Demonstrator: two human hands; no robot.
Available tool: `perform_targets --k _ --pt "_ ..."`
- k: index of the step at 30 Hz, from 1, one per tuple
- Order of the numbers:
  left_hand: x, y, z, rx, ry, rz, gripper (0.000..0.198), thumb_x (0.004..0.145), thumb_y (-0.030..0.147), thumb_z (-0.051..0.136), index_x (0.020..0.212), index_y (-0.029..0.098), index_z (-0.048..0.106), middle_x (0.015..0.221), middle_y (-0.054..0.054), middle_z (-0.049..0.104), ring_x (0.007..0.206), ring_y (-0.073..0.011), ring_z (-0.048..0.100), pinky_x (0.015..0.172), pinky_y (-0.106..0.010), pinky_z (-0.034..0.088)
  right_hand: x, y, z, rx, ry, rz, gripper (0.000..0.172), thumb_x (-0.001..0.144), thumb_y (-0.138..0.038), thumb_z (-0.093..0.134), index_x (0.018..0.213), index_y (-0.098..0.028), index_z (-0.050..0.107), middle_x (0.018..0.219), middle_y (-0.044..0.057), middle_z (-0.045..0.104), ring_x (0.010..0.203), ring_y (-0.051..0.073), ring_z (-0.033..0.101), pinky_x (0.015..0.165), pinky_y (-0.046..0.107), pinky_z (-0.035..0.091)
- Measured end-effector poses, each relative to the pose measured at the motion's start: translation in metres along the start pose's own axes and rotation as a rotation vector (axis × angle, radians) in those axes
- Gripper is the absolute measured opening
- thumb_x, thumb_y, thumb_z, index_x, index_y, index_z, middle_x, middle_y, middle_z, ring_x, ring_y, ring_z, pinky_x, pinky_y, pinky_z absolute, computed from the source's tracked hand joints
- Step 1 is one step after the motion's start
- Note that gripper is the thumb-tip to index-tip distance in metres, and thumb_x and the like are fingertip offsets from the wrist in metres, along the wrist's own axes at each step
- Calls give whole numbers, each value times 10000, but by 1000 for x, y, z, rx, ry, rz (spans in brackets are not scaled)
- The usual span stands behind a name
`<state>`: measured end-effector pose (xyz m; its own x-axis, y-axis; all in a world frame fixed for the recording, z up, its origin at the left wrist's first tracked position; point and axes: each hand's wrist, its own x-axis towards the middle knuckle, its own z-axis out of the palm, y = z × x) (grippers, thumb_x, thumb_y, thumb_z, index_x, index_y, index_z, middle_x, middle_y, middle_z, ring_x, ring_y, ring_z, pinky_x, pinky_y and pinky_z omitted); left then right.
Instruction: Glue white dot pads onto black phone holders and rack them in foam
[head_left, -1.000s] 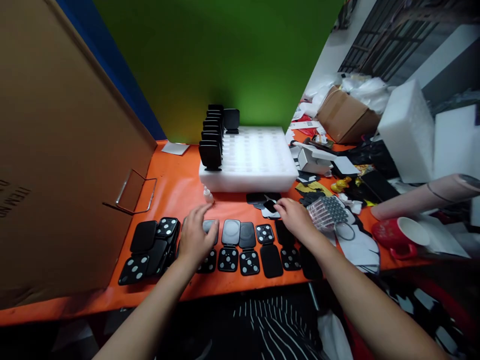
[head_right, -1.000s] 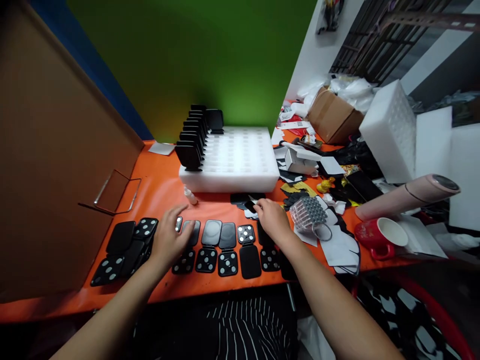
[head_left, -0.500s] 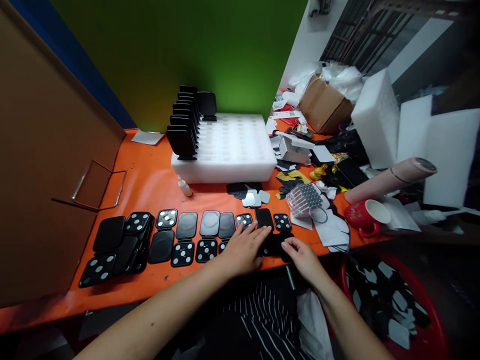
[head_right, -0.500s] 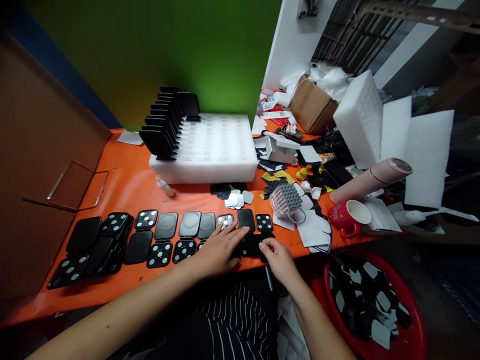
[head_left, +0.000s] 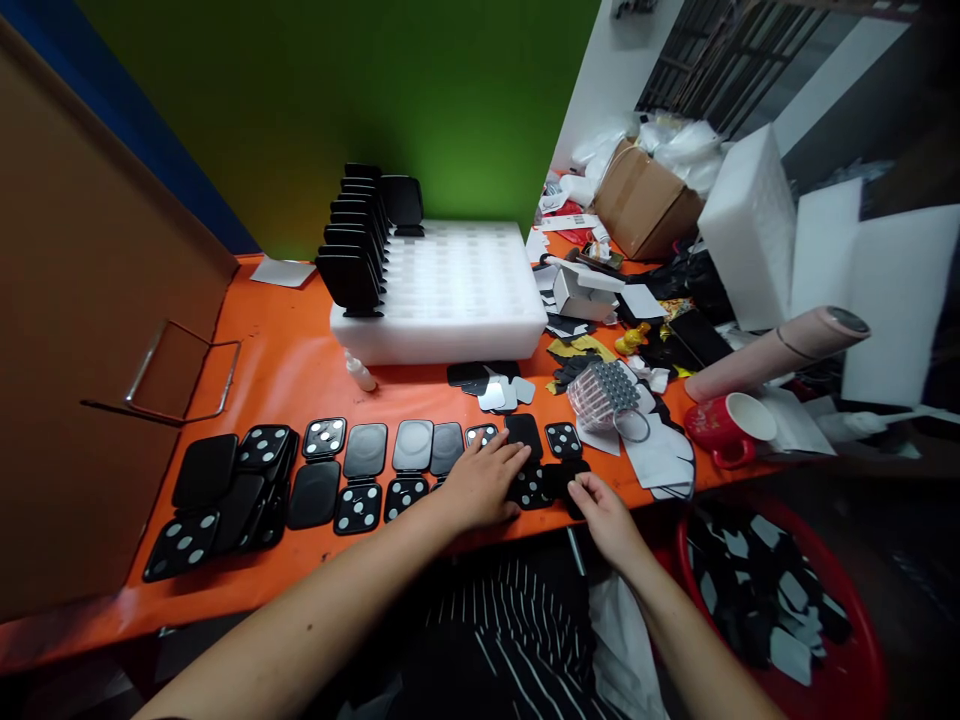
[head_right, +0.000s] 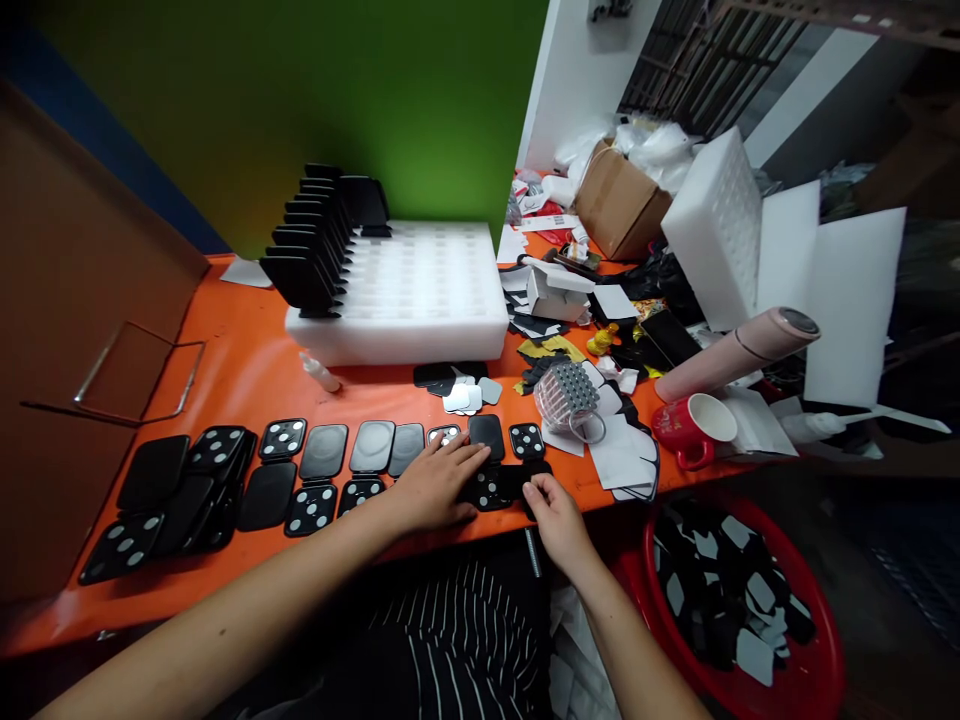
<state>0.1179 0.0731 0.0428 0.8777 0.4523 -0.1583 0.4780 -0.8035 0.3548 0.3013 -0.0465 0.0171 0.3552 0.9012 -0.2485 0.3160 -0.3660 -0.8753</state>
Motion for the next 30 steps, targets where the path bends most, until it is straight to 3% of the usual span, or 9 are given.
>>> perform_targets --k 4,10,30 --pt "3 -4 1 59 -19 23 836 638 589 564 1320 189 292 1409 -65 263 1307 -264 122 1049 -470 80 -5 -10 6 -182 7 -23 290 802 -444 429 686 -190 507 680 10 535 663 160 490 619 256 388" --pt "4 -7 3 77 -20 55 955 548 647 604 1320 173 304 1409 -78 260 1309 -273 110 1051 -476 50 -9 -20 22 -421 61 -59 254 819 -369 409 724 -189 560 762 49 592 769 196 530 693 286 388" --pt "3 -9 5 64 -2 46 960 541 676 591 1316 181 314 1400 -61 286 1310 -276 110 1053 -470 44 4 -24 22 -720 3 -107 249 818 -360 419 646 -204 508 673 16 580 699 164 516 616 248 329"
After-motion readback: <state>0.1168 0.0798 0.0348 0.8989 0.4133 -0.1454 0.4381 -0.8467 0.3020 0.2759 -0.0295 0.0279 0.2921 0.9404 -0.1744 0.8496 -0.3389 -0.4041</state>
